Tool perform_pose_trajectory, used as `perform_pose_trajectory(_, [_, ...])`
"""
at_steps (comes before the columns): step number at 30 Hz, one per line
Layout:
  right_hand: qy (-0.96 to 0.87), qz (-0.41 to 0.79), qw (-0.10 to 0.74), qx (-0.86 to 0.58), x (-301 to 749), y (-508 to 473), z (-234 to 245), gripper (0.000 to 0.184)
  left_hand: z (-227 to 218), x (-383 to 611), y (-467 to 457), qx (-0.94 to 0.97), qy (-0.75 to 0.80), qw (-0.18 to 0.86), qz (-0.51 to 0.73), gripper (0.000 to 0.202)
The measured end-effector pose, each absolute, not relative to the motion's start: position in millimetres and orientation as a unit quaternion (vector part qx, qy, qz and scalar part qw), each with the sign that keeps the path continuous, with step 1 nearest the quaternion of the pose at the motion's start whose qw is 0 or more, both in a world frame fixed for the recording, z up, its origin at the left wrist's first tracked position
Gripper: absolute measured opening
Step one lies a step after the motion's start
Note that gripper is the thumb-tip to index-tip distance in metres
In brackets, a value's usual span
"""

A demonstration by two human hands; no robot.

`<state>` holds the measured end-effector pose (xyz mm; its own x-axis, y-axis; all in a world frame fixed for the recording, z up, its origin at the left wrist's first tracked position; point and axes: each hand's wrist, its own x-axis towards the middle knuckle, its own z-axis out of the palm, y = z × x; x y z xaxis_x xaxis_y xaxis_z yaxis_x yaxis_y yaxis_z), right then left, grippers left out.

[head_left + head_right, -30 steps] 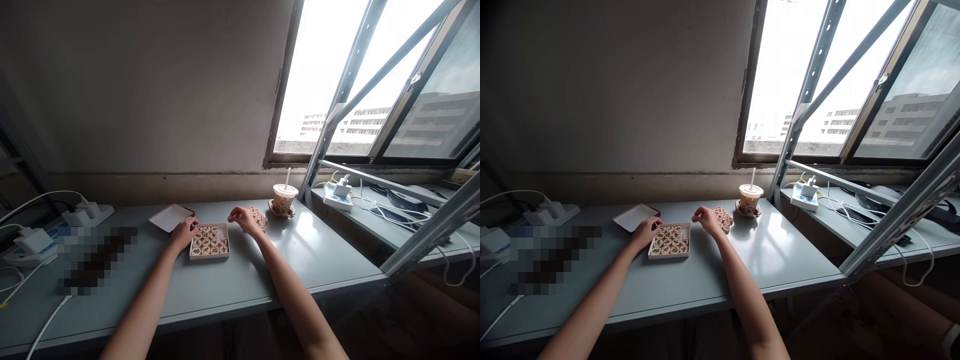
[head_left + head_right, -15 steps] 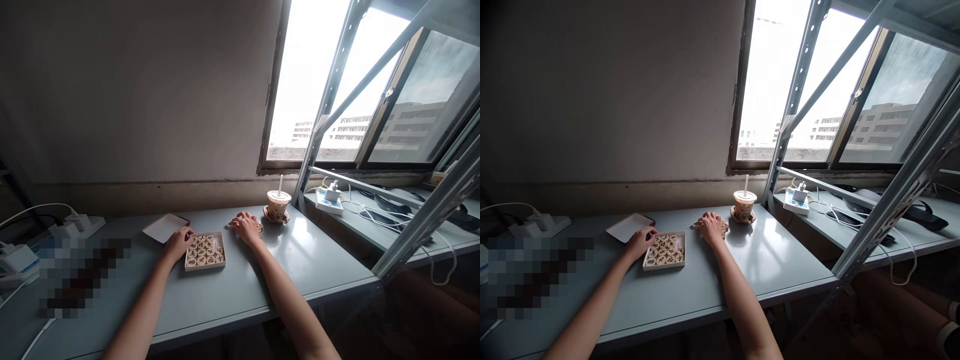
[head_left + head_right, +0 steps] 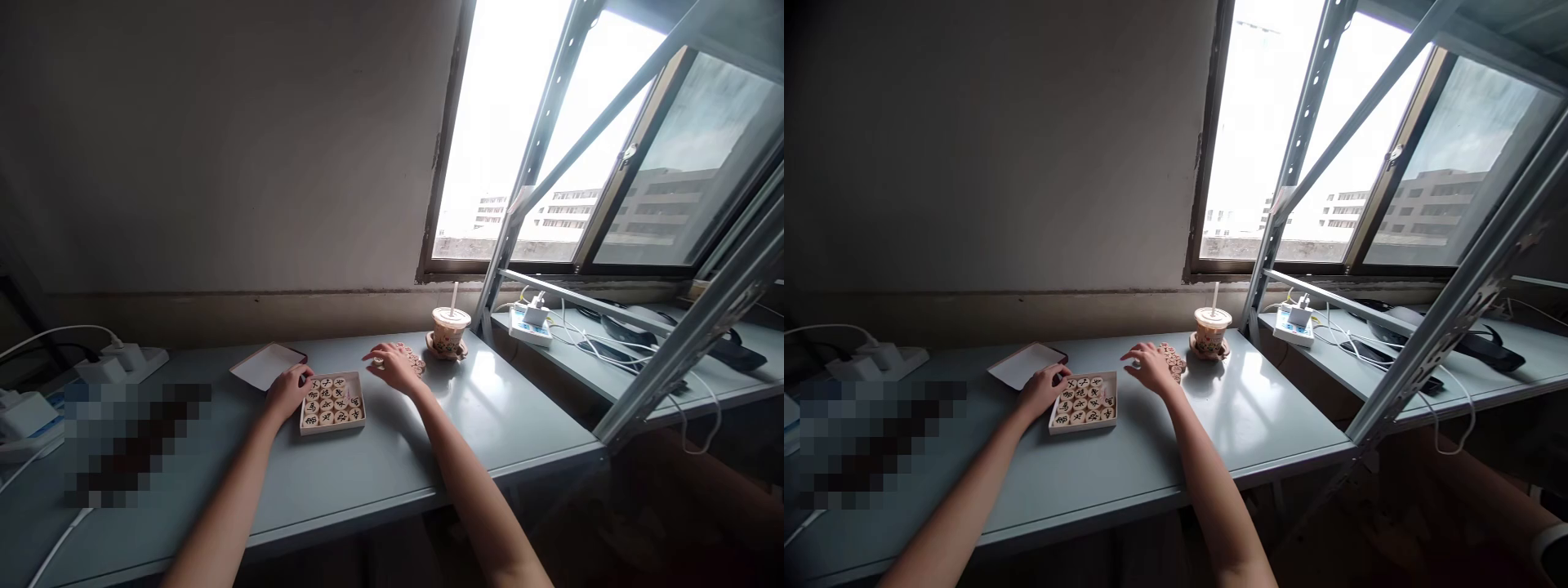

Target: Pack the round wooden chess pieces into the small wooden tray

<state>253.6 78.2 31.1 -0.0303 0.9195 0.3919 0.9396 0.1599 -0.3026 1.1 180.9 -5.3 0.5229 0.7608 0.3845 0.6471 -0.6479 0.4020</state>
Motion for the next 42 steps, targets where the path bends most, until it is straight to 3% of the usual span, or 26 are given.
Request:
perform_pose_trajectory(4, [-0.802,0.174,0.174,-0.545,232,71,40,0.025,-6,2,182,0.867,0.408,0.098,0.271,0.015])
perform_pose_trajectory(9, [-0.806,0.169,0.138,-0.550,219,68,40,0.020,-10,3,187,0.864,0.400,0.117,0.284,0.016])
perform_pose_trajectory(14, [-0.776,0.241,0.226,-0.537,224,74,37,0.021,-11,3,187,0.860,0.399,0.137,0.288,0.015])
perform_pose_trajectory(17, [-0.722,0.224,0.342,-0.559,232,78,34,0.016,-9,2,187,0.861,0.400,0.139,0.284,0.015])
perform_pose_trajectory(19, [-0.687,0.210,0.370,-0.589,239,79,31,0.015,-8,2,187,0.864,0.396,0.133,0.282,0.016])
perform_pose_trajectory(23, [-0.680,0.103,0.298,-0.661,253,77,23,0.007,-9,2,187,0.866,0.390,0.131,0.284,0.016])
perform_pose_trajectory(26, [-0.677,0.030,0.296,-0.673,256,76,21,0.018,-10,1,187,0.864,0.392,0.135,0.286,0.017])
perform_pose_trajectory(28, [-0.697,0.012,0.295,-0.654,255,76,20,0.024,-10,1,186,0.864,0.394,0.133,0.285,0.016])
perform_pose_trajectory(32, [-0.738,-0.001,0.239,-0.630,256,77,20,0.009,-12,0,189,0.865,0.393,0.136,0.280,0.016])
perform_pose_trajectory(34, [-0.721,-0.021,0.223,-0.656,259,77,21,0.011,-13,-1,191,0.864,0.395,0.132,0.283,0.017])
perform_pose_trajectory(37, [-0.698,-0.049,0.253,-0.668,257,75,26,0.013,-15,-3,194,0.862,0.399,0.125,0.288,0.017])
perform_pose_trajectory(40, [-0.746,-0.020,0.275,-0.607,242,73,31,0.016,-15,-3,194,0.859,0.402,0.125,0.291,0.017])
perform_pose_trajectory(42, [-0.804,0.062,0.231,-0.544,230,73,31,0.017,-14,-2,192,0.857,0.403,0.123,0.297,0.019])
